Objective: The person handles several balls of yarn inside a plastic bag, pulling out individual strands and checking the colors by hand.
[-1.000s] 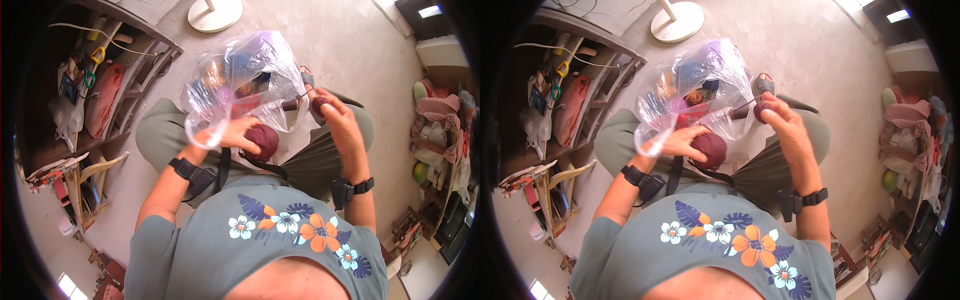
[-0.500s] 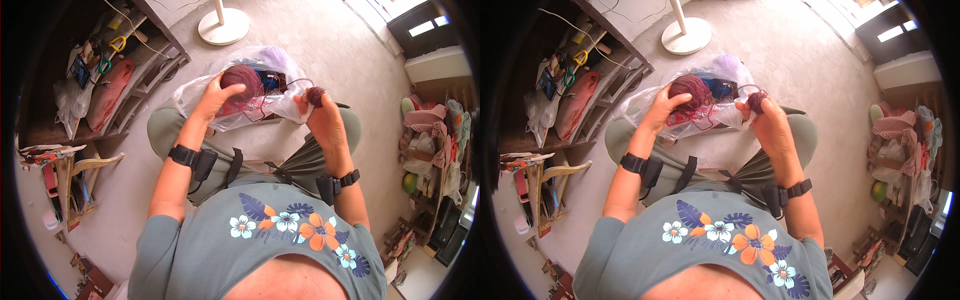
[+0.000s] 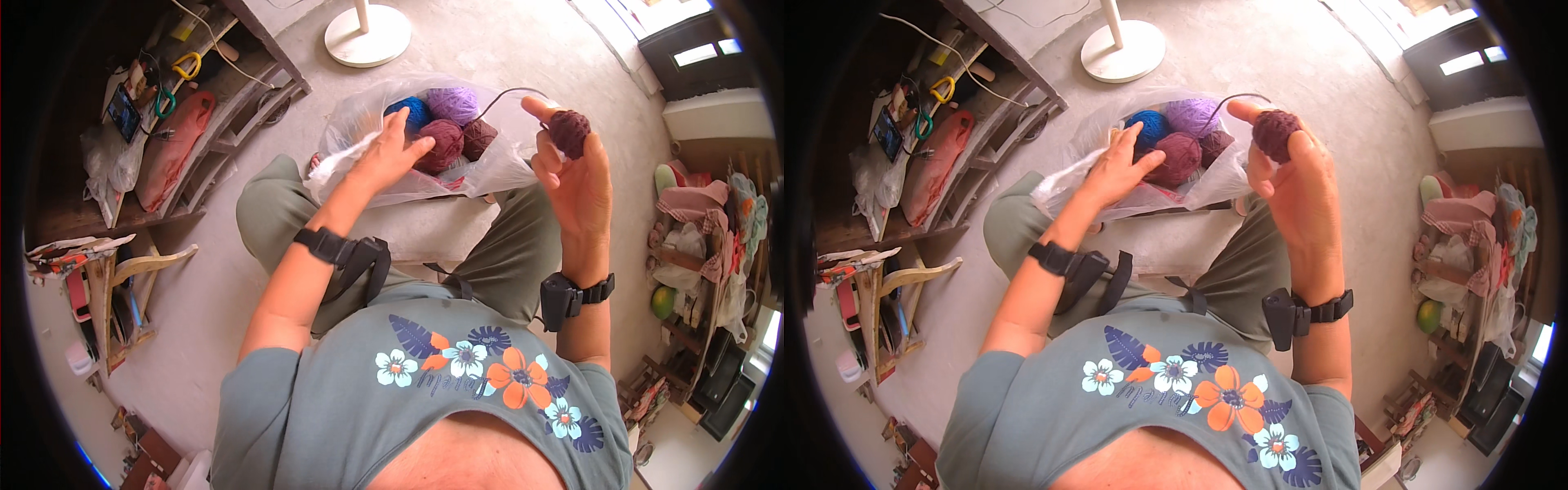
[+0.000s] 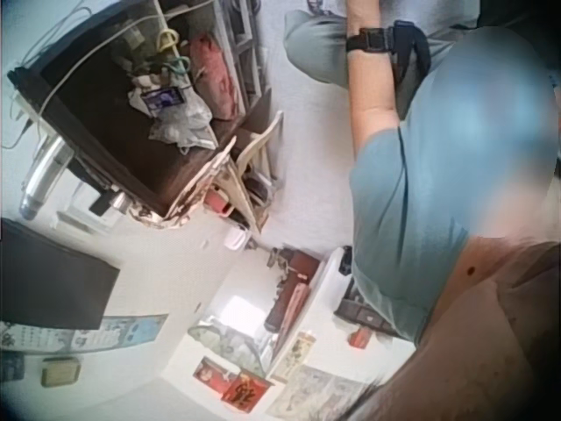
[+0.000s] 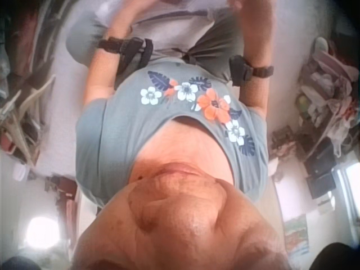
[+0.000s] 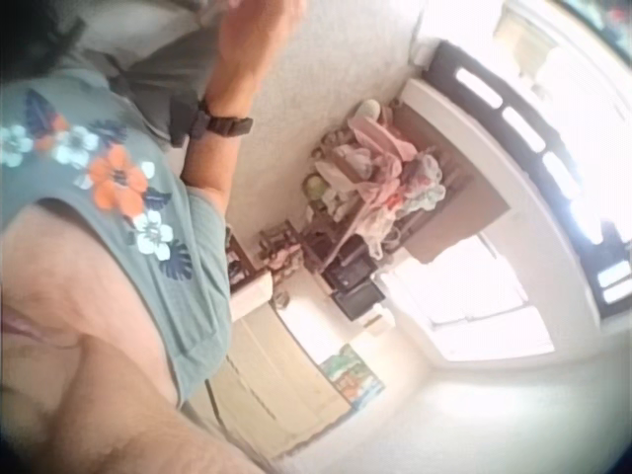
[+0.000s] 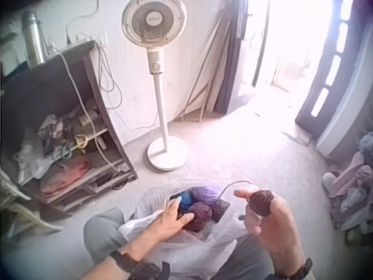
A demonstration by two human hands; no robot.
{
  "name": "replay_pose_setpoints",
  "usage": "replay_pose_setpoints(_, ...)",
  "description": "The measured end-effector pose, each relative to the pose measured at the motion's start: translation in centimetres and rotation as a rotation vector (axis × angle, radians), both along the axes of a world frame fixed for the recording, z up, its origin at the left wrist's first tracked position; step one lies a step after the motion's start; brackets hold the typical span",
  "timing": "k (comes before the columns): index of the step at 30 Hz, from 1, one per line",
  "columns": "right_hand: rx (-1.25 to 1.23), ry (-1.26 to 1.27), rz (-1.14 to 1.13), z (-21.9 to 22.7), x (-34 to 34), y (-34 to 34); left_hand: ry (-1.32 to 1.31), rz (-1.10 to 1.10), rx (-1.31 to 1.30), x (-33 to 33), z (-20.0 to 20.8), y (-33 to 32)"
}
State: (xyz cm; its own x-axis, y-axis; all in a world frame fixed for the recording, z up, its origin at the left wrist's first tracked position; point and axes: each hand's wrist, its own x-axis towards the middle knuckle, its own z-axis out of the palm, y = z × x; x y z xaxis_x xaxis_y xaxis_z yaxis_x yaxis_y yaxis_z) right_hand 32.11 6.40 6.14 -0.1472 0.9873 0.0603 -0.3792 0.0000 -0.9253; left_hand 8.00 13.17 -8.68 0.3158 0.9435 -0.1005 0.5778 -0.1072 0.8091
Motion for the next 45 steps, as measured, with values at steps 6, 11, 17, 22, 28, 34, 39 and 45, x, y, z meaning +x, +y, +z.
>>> replay_pose_setpoints(6, 0.025, 0.071, 0.008, -0.1, 0.5, 0.7, -0.326, -0.193, -0.157, -5.7, 11.0, -3.5)
replay_pose_setpoints(11, -0.035, -0.002, -0.053, 0.0, 0.8, 0.8, 0.138, 0.041, 0.691, -8.0, 13.5, -5.0)
replay_pose_setpoints(17, -0.022, 0.111, -0.072, 1.5, -0.3, 1.7, 0.222, 0.18, 0.096, -12.7, 8.8, -4.5)
replay_pose_setpoints(22, 0.006, 0.166, -0.087, 2.5, -0.7, 4.0, -0.929, 0.273, -0.25, -15.7, 9.0, -4.2)
replay_pose_setpoints(28, 0.074, 0.204, 0.038, 6.4, -1.4, 5.6, -1.142, 0.078, 0.075, -15.8, 15.7, -1.8)
replay_pose_setpoints(34, 0.085, 0.194, 0.032, 8.9, -1.1, 5.4, -1.137, -0.046, 0.125, -15.2, 18.8, -1.2)
replay_pose_setpoints(39, 0.045, 0.082, 0.008, 6.6, 0.5, 6.1, -1.049, 0.02, 0.011, -15.3, 17.4, -1.5)
replay_pose_setpoints(45, -0.176, -0.339, -0.138, 2.6, -2.1, 3.9, -0.937, 0.158, -0.253, -14.7, 12.1, -2.6)
